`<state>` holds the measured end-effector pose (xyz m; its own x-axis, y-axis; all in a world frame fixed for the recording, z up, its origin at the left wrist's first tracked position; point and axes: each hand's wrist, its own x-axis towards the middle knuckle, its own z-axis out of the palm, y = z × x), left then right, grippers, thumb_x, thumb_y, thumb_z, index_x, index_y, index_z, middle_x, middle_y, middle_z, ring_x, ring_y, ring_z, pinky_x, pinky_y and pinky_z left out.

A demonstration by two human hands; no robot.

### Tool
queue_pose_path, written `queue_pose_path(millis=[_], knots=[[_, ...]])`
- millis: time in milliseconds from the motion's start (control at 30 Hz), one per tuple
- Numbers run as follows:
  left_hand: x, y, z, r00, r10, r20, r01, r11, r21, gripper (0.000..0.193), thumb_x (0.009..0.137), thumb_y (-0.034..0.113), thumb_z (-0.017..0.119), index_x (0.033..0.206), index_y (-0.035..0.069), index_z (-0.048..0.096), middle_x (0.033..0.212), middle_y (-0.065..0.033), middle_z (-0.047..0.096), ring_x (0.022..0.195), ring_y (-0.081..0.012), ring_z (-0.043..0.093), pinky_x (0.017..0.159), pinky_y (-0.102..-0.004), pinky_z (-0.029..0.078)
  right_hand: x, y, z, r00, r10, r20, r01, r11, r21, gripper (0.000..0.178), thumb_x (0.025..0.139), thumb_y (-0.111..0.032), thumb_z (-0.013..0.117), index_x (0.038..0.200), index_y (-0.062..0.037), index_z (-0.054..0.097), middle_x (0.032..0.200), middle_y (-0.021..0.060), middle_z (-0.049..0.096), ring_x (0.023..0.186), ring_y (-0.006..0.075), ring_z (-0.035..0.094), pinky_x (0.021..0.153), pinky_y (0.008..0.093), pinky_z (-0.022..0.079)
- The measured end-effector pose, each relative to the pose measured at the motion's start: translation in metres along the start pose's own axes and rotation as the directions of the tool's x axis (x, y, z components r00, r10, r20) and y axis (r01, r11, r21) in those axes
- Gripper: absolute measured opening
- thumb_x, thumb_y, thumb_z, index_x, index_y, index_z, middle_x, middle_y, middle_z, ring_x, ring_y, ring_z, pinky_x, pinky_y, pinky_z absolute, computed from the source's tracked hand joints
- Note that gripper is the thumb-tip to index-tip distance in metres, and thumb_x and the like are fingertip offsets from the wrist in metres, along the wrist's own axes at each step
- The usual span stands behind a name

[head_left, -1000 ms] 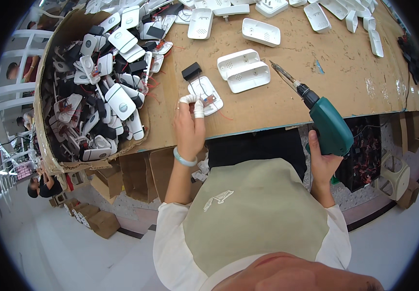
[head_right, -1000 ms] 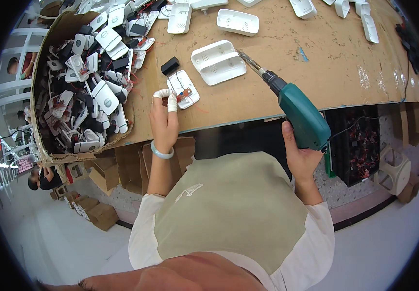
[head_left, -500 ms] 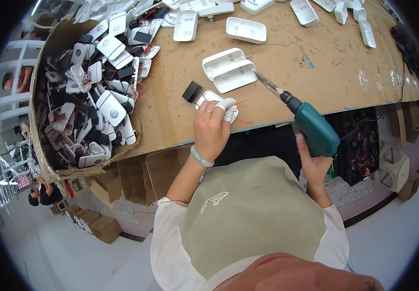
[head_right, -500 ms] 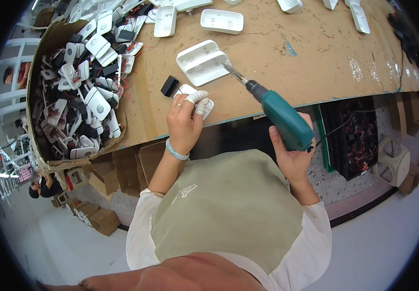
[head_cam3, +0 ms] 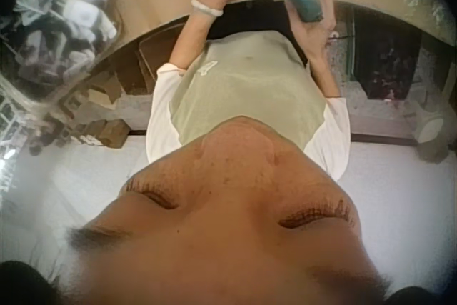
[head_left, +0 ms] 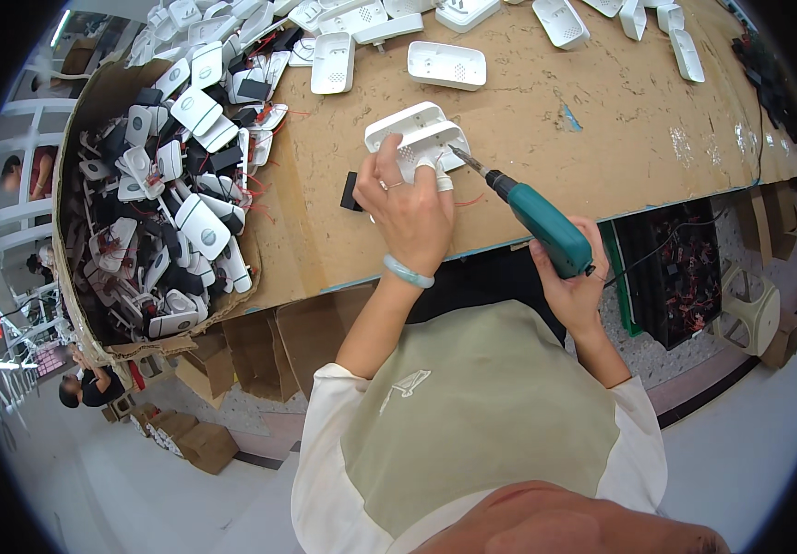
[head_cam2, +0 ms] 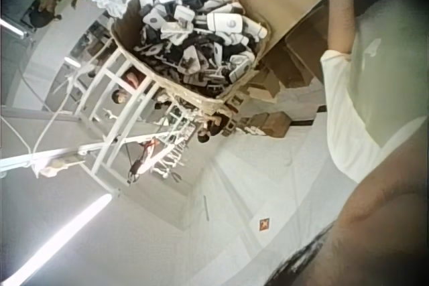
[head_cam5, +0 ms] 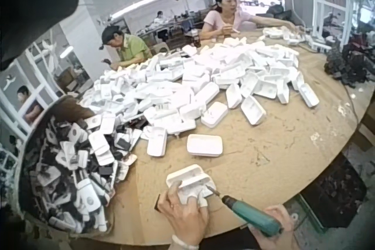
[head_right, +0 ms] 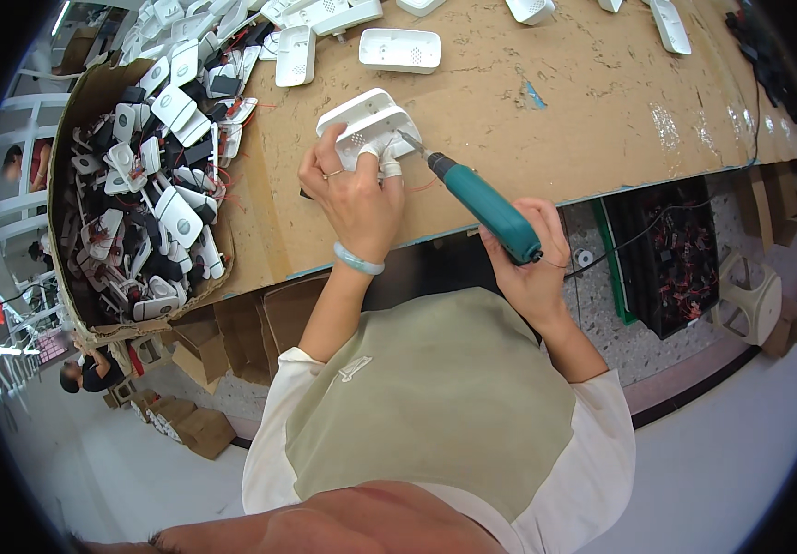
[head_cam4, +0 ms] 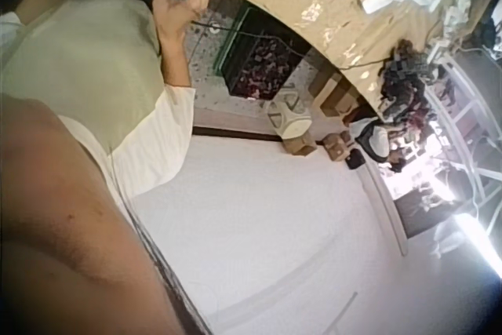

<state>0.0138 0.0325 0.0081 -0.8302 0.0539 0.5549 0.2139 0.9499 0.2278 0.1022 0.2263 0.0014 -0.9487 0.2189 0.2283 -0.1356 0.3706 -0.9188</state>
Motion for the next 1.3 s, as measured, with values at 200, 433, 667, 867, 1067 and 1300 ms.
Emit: queue_pose_path(millis=[200, 433, 667, 867, 1067, 1300], knots=[[0.004, -0.005, 0.006, 0.996, 0.036, 0.077, -0.034, 0.999, -0.024, 0.016, 0.070, 0.010, 0.076, 0.078, 0.002, 0.066, 0.131, -0.0161, 0.055, 0.126, -0.0371, 0.044, 0.101, -0.0537, 0.031, 0.008, 0.002, 0.002, 0.993, -0.108, 0.054, 0.110, 0.993, -0.049, 0.021, 0.083, -0.002, 0.080, 0.100, 0.0011, 0.067, 0.101, 0.0125, 0.061, 0.089, 0.0217, 0.063, 0.077, 0.0300, 0.051], [0.007, -0.003, 0.008, 0.995, 0.011, 0.095, -0.013, 1.000, 0.013, 0.016, 0.068, 0.011, 0.077, 0.081, 0.003, 0.069, 0.127, -0.0128, 0.059, 0.124, -0.0352, 0.045, 0.100, -0.0524, 0.030, 0.010, 0.004, 0.003, 0.989, -0.129, 0.074, 0.133, 0.990, -0.055, 0.025, 0.081, -0.001, 0.080, 0.103, 0.0008, 0.067, 0.101, 0.0145, 0.061, 0.086, 0.0257, 0.064, 0.075, 0.0321, 0.052], [0.007, -0.002, 0.008, 0.994, 0.002, 0.111, -0.007, 0.999, 0.044, 0.018, 0.067, 0.011, 0.076, 0.083, 0.004, 0.072, 0.128, -0.0102, 0.058, 0.125, -0.0341, 0.045, 0.100, -0.0514, 0.031, 0.011, 0.005, 0.002, 0.986, -0.136, 0.098, 0.146, 0.984, -0.099, 0.025, 0.080, 0.001, 0.077, 0.101, 0.0012, 0.064, 0.099, 0.0148, 0.059, 0.084, 0.0277, 0.063, 0.074, 0.0326, 0.051], [0.009, 0.000, 0.006, 0.995, 0.007, 0.104, -0.009, 1.000, 0.016, 0.017, 0.066, 0.010, 0.079, 0.077, 0.001, 0.068, 0.128, -0.0163, 0.060, 0.124, -0.0359, 0.046, 0.099, -0.0534, 0.030, 0.011, 0.000, 0.002, 0.982, -0.151, 0.116, 0.165, 0.979, -0.120, 0.023, 0.080, 0.002, 0.073, 0.100, 0.0006, 0.061, 0.097, 0.0147, 0.057, 0.080, 0.0284, 0.061, 0.071, 0.0336, 0.050], [0.009, 0.001, 0.005, 0.993, -0.002, 0.121, -0.001, 1.000, 0.026, 0.020, 0.065, 0.011, 0.080, 0.078, 0.001, 0.069, 0.128, -0.0166, 0.061, 0.124, -0.0359, 0.046, 0.098, -0.0532, 0.030, 0.009, 0.000, -0.002, 0.984, -0.077, 0.158, 0.097, 0.987, -0.125, 0.021, 0.083, -0.001, 0.077, 0.099, 0.0021, 0.063, 0.097, 0.0138, 0.059, 0.083, 0.0266, 0.061, 0.073, 0.0321, 0.050], [0.010, 0.002, 0.006, 0.994, -0.001, 0.114, -0.003, 0.999, 0.036, 0.020, 0.066, 0.011, 0.080, 0.080, 0.001, 0.070, 0.129, -0.0166, 0.061, 0.124, -0.0356, 0.045, 0.098, -0.0533, 0.030, 0.009, -0.004, -0.001, 0.985, -0.129, 0.114, 0.143, 0.982, -0.124, 0.022, 0.083, -0.001, 0.078, 0.101, 0.0022, 0.065, 0.098, 0.0133, 0.061, 0.086, 0.0267, 0.062, 0.075, 0.0324, 0.050]])
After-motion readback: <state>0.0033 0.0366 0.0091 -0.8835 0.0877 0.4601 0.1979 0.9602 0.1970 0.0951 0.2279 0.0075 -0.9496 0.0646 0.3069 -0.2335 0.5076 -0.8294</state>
